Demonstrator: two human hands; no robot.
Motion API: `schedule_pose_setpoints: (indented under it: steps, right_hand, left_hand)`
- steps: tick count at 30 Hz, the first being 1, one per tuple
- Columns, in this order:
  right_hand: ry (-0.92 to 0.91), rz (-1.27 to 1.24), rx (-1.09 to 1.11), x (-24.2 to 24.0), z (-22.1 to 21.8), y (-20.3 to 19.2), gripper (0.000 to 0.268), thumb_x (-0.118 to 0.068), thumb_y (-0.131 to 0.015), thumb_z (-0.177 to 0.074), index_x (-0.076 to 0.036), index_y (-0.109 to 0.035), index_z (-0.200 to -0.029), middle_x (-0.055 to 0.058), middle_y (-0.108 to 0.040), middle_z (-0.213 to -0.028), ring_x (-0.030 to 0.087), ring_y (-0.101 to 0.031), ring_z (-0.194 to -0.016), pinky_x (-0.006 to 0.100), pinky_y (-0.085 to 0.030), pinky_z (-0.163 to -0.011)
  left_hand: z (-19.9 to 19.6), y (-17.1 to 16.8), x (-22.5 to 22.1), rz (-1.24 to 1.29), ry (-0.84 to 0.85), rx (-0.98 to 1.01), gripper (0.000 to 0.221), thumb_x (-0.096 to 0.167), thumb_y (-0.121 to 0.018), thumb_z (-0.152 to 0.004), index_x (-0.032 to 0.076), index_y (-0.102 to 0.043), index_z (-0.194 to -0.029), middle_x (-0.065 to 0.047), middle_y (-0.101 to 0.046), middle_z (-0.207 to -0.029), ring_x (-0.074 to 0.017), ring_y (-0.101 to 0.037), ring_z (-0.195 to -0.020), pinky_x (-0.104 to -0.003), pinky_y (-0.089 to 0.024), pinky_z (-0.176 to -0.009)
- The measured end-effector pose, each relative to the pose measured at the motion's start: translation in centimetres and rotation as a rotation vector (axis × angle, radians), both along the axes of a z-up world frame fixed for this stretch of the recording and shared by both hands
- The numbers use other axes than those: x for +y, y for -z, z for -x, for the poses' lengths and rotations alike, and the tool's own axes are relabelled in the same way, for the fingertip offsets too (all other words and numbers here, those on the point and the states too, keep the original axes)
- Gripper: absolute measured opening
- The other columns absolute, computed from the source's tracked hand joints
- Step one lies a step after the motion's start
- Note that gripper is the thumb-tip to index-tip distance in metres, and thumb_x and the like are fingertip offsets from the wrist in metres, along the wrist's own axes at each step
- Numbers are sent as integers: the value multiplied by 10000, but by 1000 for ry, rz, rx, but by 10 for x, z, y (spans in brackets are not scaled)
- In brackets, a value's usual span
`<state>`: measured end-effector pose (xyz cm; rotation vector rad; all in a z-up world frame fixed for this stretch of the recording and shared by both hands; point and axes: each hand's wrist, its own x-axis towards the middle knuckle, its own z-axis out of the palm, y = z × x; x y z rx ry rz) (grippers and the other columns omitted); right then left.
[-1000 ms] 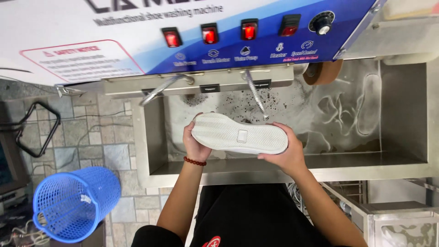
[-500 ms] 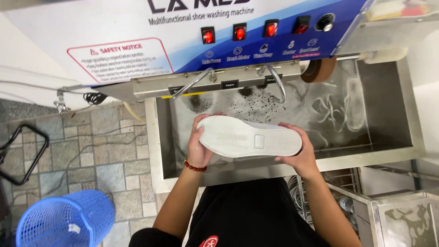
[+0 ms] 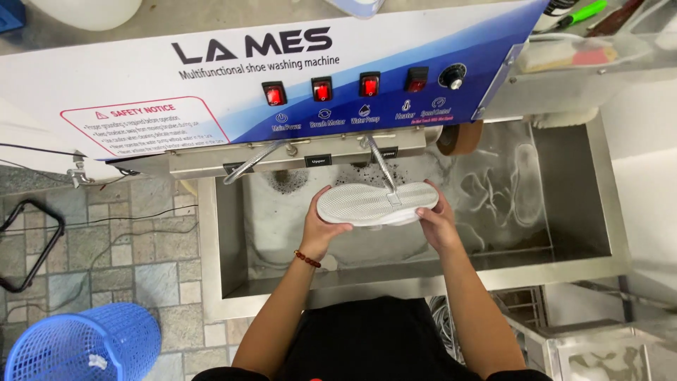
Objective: Cleaning a white sneaker using a specialized shoe washing machine.
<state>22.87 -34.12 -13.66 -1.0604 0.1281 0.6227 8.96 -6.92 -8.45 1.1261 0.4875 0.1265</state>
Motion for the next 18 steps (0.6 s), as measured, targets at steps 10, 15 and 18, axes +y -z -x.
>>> schedule_pose_setpoints:
  steps: [10, 15, 18]
  right_hand:
    - [-31, -29, 87, 19, -138, 83, 768, -44, -757, -774, 18, -448, -1474, 106, -648, -1300, 251, -582, -1262, 405, -438, -1107]
    - [-87, 0, 31, 27, -157, 76, 621, -40, -773, -788, 20, -516, -1351, 131, -643, -1248, 249, -603, -1206, 402, -463, -1050]
    - [-83, -118, 41, 23, -161, 77, 614, -54, -800, -797, 38, -522, -1336, 132, -653, -1256, 245, -608, -1195, 395, -459, -1060]
  left_hand:
    - [-120, 76, -1, -135, -139, 273, 646, -70, -823, -726, -70, -517, -1295, -160, -695, -1193, -234, -686, -1084, -319, -586, -960]
    - [-123, 77, -5, 53, -285, 90, 535, -94, -747, -797, -58, -524, -1282, -149, -654, -1233, -214, -672, -1112, -332, -579, -978]
    - [-124, 58, -13, 41, -260, 5, 600, -130, -733, -784, -18, -511, -1330, -99, -626, -1259, -180, -635, -1135, -331, -536, -990]
